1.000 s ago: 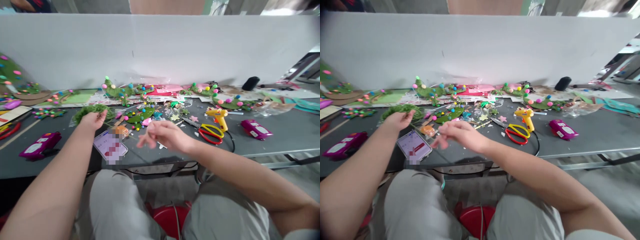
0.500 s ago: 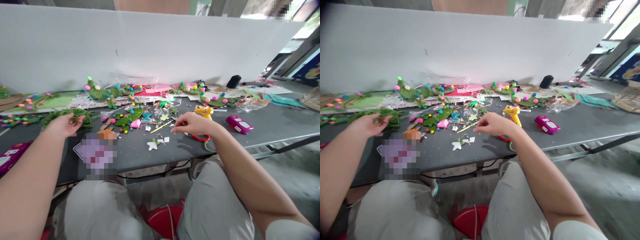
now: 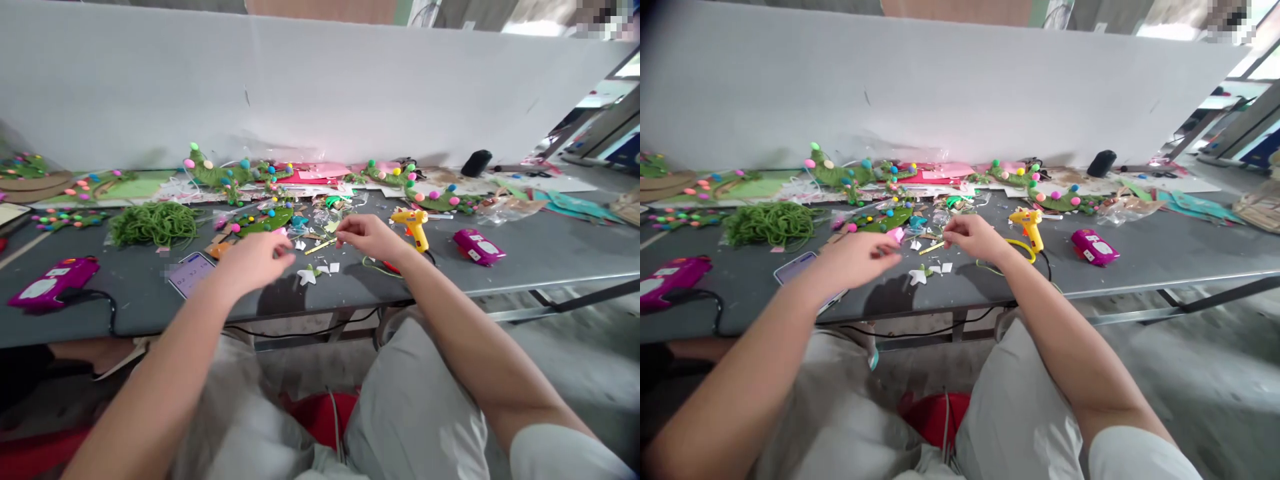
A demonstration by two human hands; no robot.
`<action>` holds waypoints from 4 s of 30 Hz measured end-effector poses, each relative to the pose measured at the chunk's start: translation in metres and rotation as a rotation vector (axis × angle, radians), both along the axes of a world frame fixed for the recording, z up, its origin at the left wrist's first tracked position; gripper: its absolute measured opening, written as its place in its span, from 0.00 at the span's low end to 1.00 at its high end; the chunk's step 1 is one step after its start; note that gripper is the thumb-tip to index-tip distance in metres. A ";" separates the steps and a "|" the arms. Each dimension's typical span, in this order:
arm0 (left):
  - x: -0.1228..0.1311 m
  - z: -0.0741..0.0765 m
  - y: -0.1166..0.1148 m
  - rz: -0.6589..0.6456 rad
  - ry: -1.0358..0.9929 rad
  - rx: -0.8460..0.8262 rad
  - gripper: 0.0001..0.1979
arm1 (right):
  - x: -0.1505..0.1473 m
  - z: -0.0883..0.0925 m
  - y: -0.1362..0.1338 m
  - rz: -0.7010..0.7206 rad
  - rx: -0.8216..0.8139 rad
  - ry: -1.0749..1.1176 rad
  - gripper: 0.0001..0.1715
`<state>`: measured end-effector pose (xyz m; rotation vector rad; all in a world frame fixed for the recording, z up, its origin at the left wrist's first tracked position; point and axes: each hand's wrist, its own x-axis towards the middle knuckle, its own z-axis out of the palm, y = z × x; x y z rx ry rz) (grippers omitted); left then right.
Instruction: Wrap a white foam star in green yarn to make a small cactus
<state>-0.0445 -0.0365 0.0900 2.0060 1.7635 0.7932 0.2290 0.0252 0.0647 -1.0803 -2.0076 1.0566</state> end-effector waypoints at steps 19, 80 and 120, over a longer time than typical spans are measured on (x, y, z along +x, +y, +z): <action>0.023 -0.075 0.003 -0.116 -0.115 -0.176 0.13 | -0.005 -0.013 -0.028 0.174 0.010 -0.330 0.13; 0.047 -0.062 -0.002 0.046 -1.062 -0.196 0.18 | -0.038 -0.010 -0.042 -0.158 -0.022 0.386 0.10; 0.049 -0.057 -0.011 -0.076 -0.794 0.186 0.16 | -0.040 0.001 -0.047 -0.025 -0.356 0.488 0.13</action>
